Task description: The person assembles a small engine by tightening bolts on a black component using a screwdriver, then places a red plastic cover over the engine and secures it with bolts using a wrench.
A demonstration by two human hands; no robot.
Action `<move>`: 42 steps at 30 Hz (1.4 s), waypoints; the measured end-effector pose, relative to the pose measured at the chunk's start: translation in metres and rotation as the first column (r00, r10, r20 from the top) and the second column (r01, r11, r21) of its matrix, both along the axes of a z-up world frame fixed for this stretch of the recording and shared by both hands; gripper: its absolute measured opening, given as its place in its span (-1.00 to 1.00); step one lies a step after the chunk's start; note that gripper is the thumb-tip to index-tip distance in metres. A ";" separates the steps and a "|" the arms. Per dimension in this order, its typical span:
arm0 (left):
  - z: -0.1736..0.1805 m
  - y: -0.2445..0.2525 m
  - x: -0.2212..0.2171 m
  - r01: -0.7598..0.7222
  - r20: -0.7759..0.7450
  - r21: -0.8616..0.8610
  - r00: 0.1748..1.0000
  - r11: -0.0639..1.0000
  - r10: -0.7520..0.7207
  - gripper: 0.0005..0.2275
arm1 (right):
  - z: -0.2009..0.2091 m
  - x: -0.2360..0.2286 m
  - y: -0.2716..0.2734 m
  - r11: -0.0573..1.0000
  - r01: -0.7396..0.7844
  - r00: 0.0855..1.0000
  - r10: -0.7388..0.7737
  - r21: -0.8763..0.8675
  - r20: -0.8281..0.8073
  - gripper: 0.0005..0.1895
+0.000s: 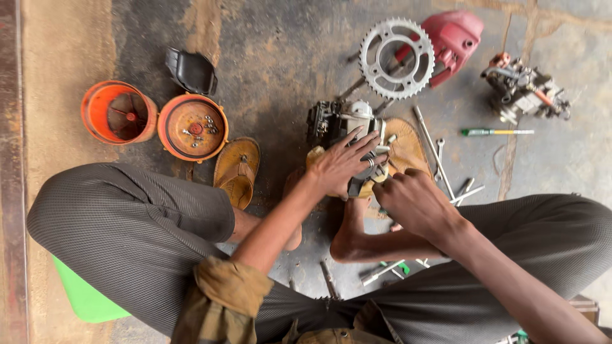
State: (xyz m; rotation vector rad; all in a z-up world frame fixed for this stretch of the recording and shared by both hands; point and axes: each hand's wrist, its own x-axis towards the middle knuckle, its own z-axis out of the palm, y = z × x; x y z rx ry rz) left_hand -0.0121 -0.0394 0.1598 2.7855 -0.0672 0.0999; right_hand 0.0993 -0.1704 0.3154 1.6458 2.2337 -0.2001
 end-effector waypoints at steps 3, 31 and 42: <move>-0.001 -0.013 -0.009 -0.172 -0.052 0.192 0.981 0.966 0.185 0.35 | 0.018 0.011 0.001 1.000 -0.007 1.000 0.007 -0.027 0.020 -0.78; -0.045 -0.021 -0.012 -0.316 -0.072 -0.108 0.948 0.943 0.310 0.39 | -0.030 0.051 0.038 0.945 -0.326 0.941 0.326 -0.022 0.086 -0.80; -0.040 -0.021 -0.019 -0.314 -0.076 -0.098 0.949 0.944 0.307 0.27 | -0.039 0.034 0.044 0.984 -0.003 0.999 0.011 0.178 -0.046 -0.90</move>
